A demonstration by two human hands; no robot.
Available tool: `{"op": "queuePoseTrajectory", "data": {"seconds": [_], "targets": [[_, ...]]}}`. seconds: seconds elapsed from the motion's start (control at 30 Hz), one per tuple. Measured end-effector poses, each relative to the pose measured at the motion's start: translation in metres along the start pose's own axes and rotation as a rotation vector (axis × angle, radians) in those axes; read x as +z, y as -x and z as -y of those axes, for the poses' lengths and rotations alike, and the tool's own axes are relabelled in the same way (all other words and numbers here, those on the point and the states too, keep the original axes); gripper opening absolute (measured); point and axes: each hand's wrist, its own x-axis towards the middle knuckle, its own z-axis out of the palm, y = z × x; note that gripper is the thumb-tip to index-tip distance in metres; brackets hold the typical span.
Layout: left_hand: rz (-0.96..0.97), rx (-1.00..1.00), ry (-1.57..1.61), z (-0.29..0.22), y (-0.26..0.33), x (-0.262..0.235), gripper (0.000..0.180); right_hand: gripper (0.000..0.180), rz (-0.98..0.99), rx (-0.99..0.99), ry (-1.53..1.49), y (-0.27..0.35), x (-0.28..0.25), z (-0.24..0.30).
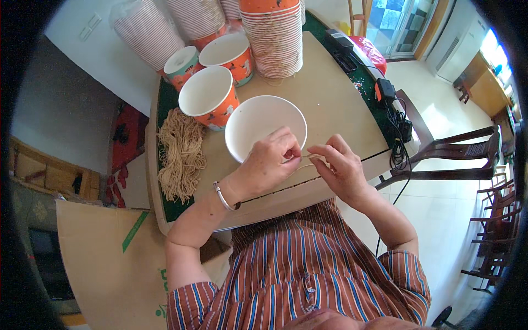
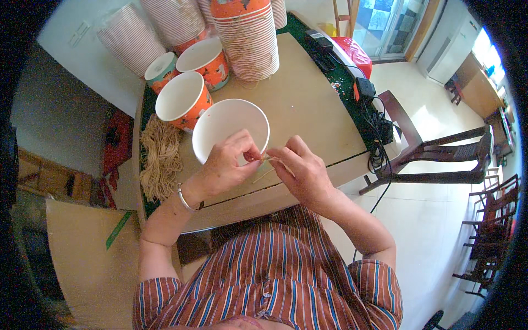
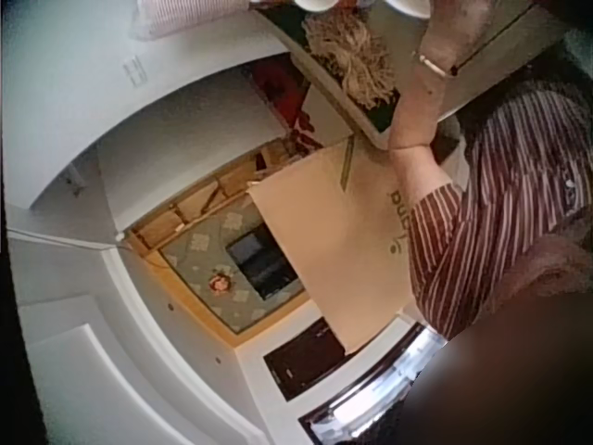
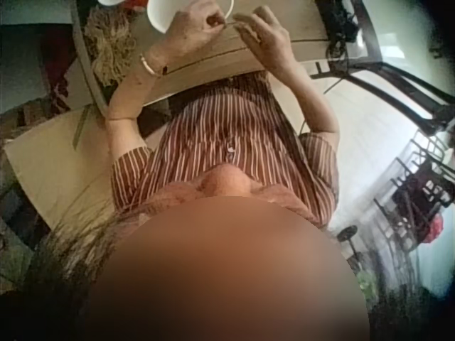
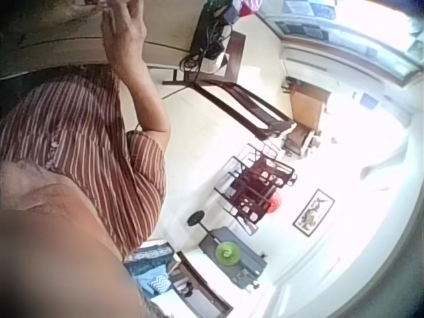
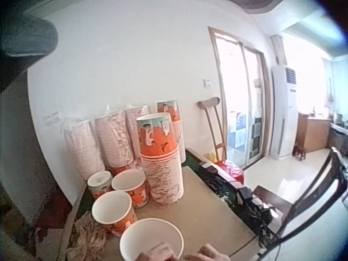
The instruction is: Assembling paper bowls by threading and tying twine through pre-drilled holes.
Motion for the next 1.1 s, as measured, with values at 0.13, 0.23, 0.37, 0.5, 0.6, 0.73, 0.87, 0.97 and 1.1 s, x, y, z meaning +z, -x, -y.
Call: {"op": "queuePoseTrajectory", "data": {"seconds": [0.13, 0.23, 0.37, 0.5, 0.6, 0.73, 0.87, 0.97, 1.1], "targets": [[-0.014, 0.011, 0.004, 0.001, 0.001, 0.000, 0.012, 0.012, -0.016, -0.064, 0.002, -0.001, 0.002, -0.006], [-0.010, 0.027, -0.002, 0.004, 0.002, 0.000, 0.013, 0.011, -0.015, -0.075, 0.001, -0.003, 0.000, -0.004], [0.000, 0.008, -0.002, 0.001, 0.001, -0.002, 0.012, 0.010, -0.039, -0.108, -0.058, -0.003, -0.003, -0.005], [0.005, 0.001, 0.004, 0.002, 0.002, -0.001, 0.011, 0.010, -0.015, -0.118, -0.096, -0.004, -0.005, -0.008], [0.002, -0.008, 0.022, 0.001, 0.002, -0.001, 0.011, 0.010, 0.007, -0.232, -0.124, -0.005, -0.006, -0.014], [-0.008, 0.011, 0.026, 0.003, 0.002, 0.001, 0.011, 0.022, 0.050, -0.250, -0.165, -0.004, -0.007, -0.019], [-0.014, 0.024, 0.010, 0.003, 0.002, 0.002, 0.012, 0.036, 0.026, -0.122, -0.231, -0.002, -0.009, -0.012], [-0.028, 0.054, -0.018, 0.002, 0.002, 0.002, 0.013, 0.037, 0.071, 0.107, -0.314, -0.005, -0.012, -0.005], [-0.056, 0.093, -0.067, 0.002, 0.002, 0.004, 0.014, 0.035, 0.162, 0.147, -0.293, -0.005, -0.010, -0.015]]}}
